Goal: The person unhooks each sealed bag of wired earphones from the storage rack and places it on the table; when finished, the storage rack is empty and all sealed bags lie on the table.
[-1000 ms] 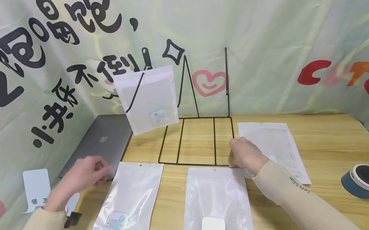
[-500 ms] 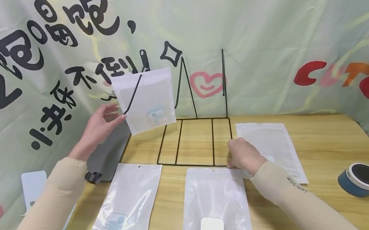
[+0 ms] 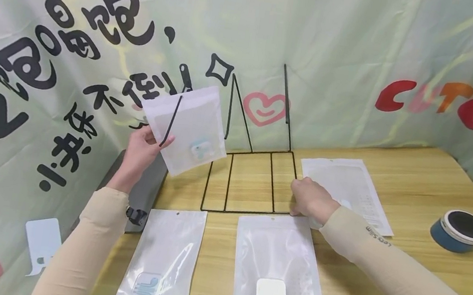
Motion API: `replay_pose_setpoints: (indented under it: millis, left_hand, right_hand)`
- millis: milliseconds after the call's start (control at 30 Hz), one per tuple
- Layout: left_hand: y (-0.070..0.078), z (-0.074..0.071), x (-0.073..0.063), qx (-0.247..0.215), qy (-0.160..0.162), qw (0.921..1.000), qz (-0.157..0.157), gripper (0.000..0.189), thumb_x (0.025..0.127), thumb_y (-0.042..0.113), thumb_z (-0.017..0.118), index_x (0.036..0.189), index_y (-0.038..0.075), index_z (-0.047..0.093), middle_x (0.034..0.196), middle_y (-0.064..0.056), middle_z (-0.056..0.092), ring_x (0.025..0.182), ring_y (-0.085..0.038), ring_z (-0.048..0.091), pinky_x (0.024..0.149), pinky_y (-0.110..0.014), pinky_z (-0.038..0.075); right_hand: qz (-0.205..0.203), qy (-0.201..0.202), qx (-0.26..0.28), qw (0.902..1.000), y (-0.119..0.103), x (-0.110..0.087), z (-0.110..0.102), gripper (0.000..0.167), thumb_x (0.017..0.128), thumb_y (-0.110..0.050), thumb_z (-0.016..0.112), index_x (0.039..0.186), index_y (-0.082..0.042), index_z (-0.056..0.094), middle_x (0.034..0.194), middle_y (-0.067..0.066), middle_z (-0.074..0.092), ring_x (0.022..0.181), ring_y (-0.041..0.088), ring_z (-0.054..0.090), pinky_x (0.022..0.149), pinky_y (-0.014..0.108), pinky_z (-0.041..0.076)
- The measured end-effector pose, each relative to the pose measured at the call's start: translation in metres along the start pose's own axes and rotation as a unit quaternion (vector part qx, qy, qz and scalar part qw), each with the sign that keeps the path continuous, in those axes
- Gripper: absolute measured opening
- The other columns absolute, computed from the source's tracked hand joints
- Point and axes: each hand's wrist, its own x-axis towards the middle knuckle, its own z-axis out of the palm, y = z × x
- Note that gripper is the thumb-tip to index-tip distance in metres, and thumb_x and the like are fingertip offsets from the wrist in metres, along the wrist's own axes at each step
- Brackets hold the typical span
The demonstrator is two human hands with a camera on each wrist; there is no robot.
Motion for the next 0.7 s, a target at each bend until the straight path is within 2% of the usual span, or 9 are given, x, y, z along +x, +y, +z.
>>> replay_pose_setpoints:
  millis: [233, 400, 567, 700]
  left_hand:
    - [-0.001, 0.001, 0.000, 0.001, 0.013, 0.9998, -0.012, 0.036, 0.090, 0.023, 0.076, 0.118, 0.000, 0.070, 0.107, -0.015, 0.071, 0.097, -0.023, 0.067, 0.079, -0.033, 0.048]
    - [-0.002, 0.000, -0.003, -0.001, 0.012, 0.9999, 0.001, 0.038, 0.089, 0.027, 0.076, 0.118, 0.002, 0.071, 0.105, -0.013, 0.072, 0.097, -0.021, 0.069, 0.081, -0.035, 0.050]
    - [0.003, -0.002, -0.011, 0.002, 0.021, 0.9995, 0.024, 0.038, 0.087, 0.029, 0.078, 0.114, 0.002, 0.073, 0.101, -0.013, 0.073, 0.092, -0.020, 0.070, 0.077, -0.033, 0.054]
    - [0.009, -0.003, -0.023, -0.001, 0.025, 0.9992, 0.030, 0.035, 0.087, 0.027, 0.078, 0.111, 0.002, 0.074, 0.098, -0.014, 0.073, 0.089, -0.021, 0.071, 0.071, -0.029, 0.054]
  right_hand:
    - [0.000, 0.002, -0.001, 1.0000, -0.002, 0.001, 0.000, 0.029, 0.076, -0.010, 0.086, 0.085, 0.000, 0.061, 0.076, 0.006, 0.053, 0.074, 0.024, 0.052, 0.066, 0.038, 0.046]
    - [-0.001, 0.004, -0.002, 1.0000, -0.003, 0.001, -0.001, 0.030, 0.075, -0.011, 0.087, 0.084, -0.001, 0.061, 0.077, 0.007, 0.053, 0.075, 0.025, 0.052, 0.067, 0.039, 0.047]
    - [0.001, 0.009, -0.009, 0.9999, -0.001, 0.001, -0.001, 0.030, 0.074, -0.011, 0.087, 0.083, -0.002, 0.061, 0.076, 0.006, 0.053, 0.074, 0.025, 0.053, 0.067, 0.039, 0.047]
    - [0.004, 0.005, -0.011, 0.9999, -0.001, 0.001, -0.002, 0.030, 0.074, -0.011, 0.087, 0.084, -0.001, 0.061, 0.076, 0.006, 0.053, 0.075, 0.025, 0.052, 0.067, 0.039, 0.047]
